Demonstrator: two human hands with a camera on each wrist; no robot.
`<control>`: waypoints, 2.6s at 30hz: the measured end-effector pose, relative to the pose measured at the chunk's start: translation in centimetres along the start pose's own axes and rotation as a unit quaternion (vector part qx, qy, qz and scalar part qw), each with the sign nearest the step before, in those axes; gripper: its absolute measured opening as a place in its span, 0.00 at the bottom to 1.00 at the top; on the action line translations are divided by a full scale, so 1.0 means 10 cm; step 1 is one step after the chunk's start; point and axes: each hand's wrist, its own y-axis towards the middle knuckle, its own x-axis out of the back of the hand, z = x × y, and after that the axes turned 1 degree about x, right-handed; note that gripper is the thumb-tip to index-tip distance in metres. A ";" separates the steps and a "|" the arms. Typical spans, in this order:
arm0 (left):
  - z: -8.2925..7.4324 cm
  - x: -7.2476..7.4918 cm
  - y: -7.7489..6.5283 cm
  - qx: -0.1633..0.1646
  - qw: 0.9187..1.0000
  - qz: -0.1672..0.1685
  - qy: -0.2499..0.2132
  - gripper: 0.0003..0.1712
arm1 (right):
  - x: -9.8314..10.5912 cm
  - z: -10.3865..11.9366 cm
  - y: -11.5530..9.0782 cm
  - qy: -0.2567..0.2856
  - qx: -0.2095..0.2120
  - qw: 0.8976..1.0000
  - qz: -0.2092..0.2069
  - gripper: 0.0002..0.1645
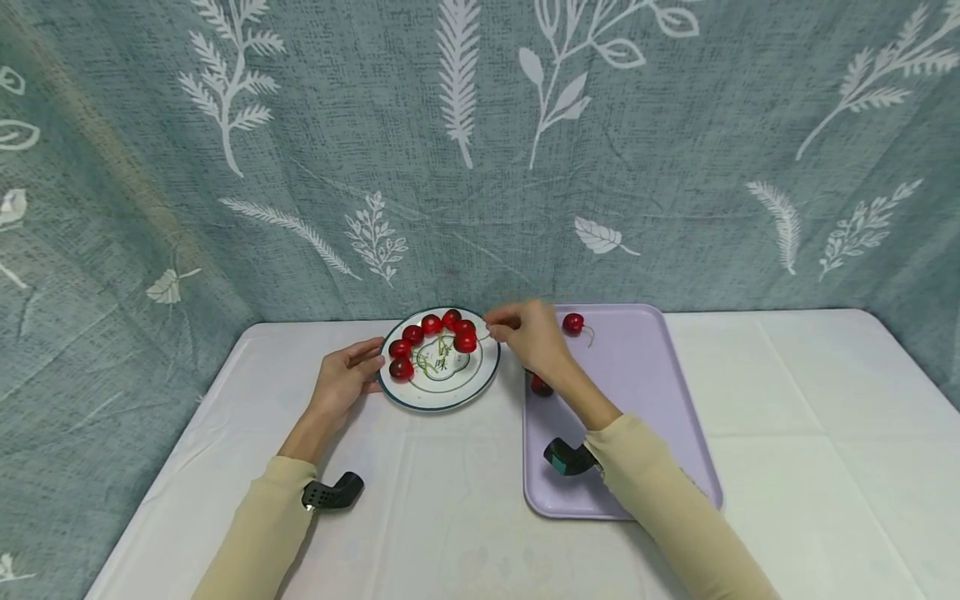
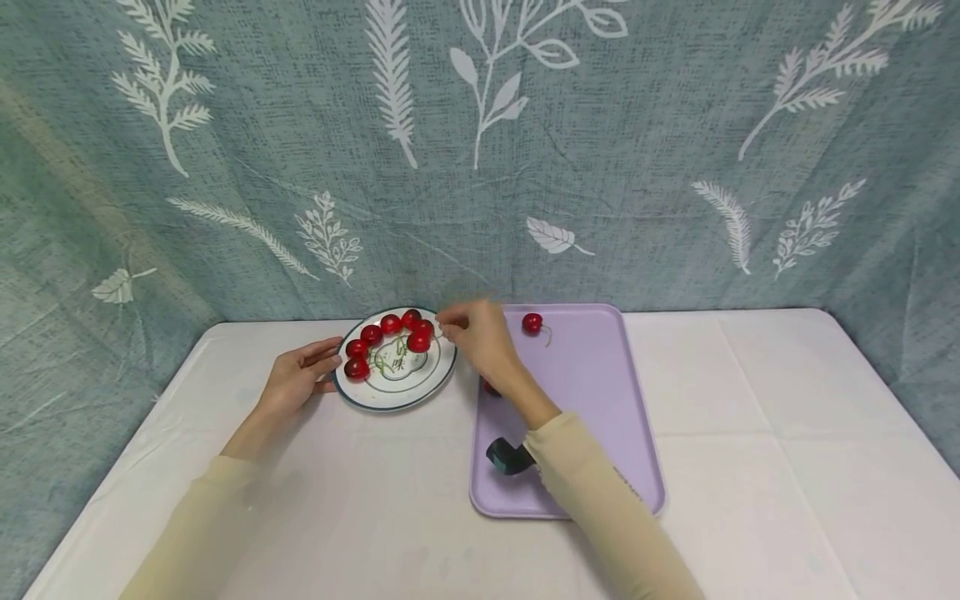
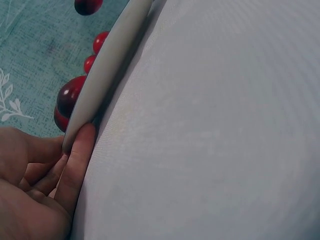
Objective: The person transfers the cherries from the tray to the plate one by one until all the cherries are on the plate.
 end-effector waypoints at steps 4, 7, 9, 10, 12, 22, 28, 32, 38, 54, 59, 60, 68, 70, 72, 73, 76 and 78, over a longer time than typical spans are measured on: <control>0.01 0.00 0.00 0.002 1.000 0.000 0.003 0.25 | -0.07 0.02 -0.03 -0.010 0.003 0.999 0.037 0.09; 0.01 0.01 0.00 0.002 1.000 0.000 0.004 0.26 | -0.13 0.04 -0.04 -0.029 0.021 0.997 0.061 0.09; 0.01 0.01 0.00 0.003 1.000 0.000 0.004 0.26 | -0.19 0.05 -0.04 -0.037 0.031 0.996 0.074 0.09; 0.01 0.01 0.00 0.002 1.000 0.000 0.004 0.26 | -0.22 0.06 -0.04 -0.041 0.035 0.995 0.080 0.09; 0.02 0.02 -0.01 0.000 1.000 0.001 0.004 0.26 | -0.28 0.06 -0.05 -0.041 0.034 0.995 0.089 0.09; 0.01 0.02 0.00 0.001 1.000 0.002 0.004 0.25 | -0.53 0.07 -0.03 -0.063 0.023 0.993 0.095 0.08; -0.01 0.02 -0.01 0.002 1.000 0.003 0.006 0.25 | -0.65 0.10 -0.01 -0.068 0.029 0.991 0.107 0.08; -0.02 0.02 -0.02 -0.003 1.000 0.004 0.008 0.25 | -0.70 0.11 -0.01 -0.070 0.030 0.994 0.081 0.07; -0.02 0.03 -0.02 -0.009 1.000 0.009 0.002 0.25 | -0.77 0.10 0.01 -0.065 0.005 0.997 0.043 0.06; 0.00 0.03 0.00 -0.003 1.000 0.010 -0.004 0.25 | -0.85 0.08 0.02 -0.049 -0.057 0.997 0.023 0.03; 0.00 0.02 -0.01 -0.004 1.000 0.007 0.000 0.25 | -0.82 0.13 0.00 -0.038 -0.063 0.997 0.032 0.02; -0.01 0.02 -0.01 -0.003 1.000 0.007 -0.001 0.25 | -0.80 0.14 0.00 -0.042 -0.060 0.997 0.031 0.03; -0.01 0.01 -0.01 0.000 1.000 0.006 0.000 0.25 | -0.55 0.18 0.04 -0.051 -0.054 0.997 0.030 0.06; -0.01 0.01 -0.02 0.000 1.000 0.006 0.003 0.25 | -0.46 0.18 0.05 -0.039 -0.064 0.997 0.031 0.06; -0.01 0.01 -0.02 0.001 1.000 0.005 0.003 0.25 | -0.37 0.18 0.06 -0.023 -0.079 0.996 0.030 0.07; -0.01 0.01 -0.03 0.001 1.000 0.006 0.003 0.25 | -0.32 0.18 0.07 -0.019 -0.086 0.996 0.029 0.08; -0.01 0.01 -0.03 -0.001 1.000 0.008 0.001 0.25 | -0.19 0.16 0.08 -0.004 -0.105 0.994 0.021 0.09; -0.01 0.01 -0.03 0.000 1.000 0.009 -0.001 0.25 | -0.10 0.15 0.09 0.003 -0.113 0.994 0.014 0.10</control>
